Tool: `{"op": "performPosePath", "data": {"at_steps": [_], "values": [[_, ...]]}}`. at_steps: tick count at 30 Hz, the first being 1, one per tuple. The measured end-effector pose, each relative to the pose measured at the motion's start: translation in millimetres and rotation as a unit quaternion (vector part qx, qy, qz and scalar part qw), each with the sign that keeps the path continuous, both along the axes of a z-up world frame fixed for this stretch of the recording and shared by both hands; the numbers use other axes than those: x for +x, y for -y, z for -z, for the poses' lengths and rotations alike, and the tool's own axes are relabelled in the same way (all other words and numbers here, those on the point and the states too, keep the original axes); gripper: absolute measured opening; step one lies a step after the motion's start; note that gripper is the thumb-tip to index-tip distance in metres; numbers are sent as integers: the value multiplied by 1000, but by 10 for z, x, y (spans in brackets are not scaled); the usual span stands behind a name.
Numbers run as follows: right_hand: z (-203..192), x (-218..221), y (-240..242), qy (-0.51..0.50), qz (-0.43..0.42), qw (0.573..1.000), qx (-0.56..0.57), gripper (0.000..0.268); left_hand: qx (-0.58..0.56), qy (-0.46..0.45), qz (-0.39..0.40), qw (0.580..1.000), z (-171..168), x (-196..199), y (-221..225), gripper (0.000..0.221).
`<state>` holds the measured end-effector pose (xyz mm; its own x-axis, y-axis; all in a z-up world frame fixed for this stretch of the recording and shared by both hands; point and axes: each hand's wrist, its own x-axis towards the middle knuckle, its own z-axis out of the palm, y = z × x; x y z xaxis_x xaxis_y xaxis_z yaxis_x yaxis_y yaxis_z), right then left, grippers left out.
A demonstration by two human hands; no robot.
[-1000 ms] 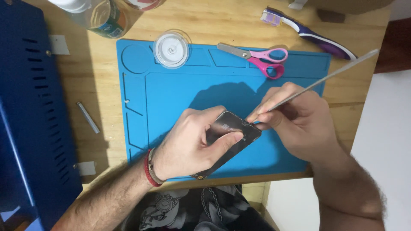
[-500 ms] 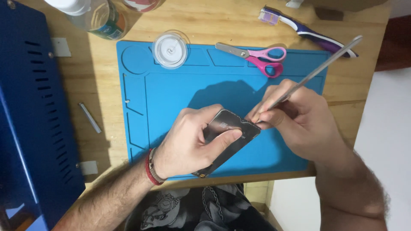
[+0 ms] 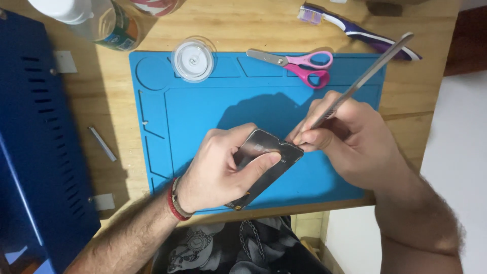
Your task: Repairing a smartphone screen by prying the display assembly and cleaning the edges with a brush.
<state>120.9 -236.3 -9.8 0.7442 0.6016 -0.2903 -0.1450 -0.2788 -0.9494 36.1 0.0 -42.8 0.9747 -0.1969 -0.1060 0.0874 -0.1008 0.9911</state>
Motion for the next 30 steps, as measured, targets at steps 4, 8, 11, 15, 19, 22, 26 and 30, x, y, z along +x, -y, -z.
{"op": "performPosePath", "data": {"at_steps": [4, 8, 11, 15, 19, 22, 26, 30], "values": [[16, 15, 32, -7, 1, 1000, 9, 8, 14, 4, -4, 1000, 23, -11, 10, 26], [-84, 108, 53, -1, -39, 997, -70, 13, -2, 4, -32, 999, 47, -31, -7, 28], [-116, 197, 105, 34, -73, 984, -161, 17, -10, 4, -47, 999, 49, -33, -2, 35], [-182, 177, 110, 102, 16, 993, -61, 18, 1, 11, -38, 999, 47, -22, 5, 45], [-230, 130, 5, 90, -1, 996, 20, 15, 12, 20, -24, 999, 41, -21, 26, 30], [-176, 98, -11, 108, -4, 994, 8, 12, 12, 21, -30, 999, 32, -32, 33, 33], [-150, 73, 1, 141, 36, 989, 10, 14, 3, 20, -31, 999, 21, -38, 37, 41], [-155, 54, -9, 67, 15, 997, 19, 12, -20, 30, -39, 999, 5, -45, 37, 24]]}}
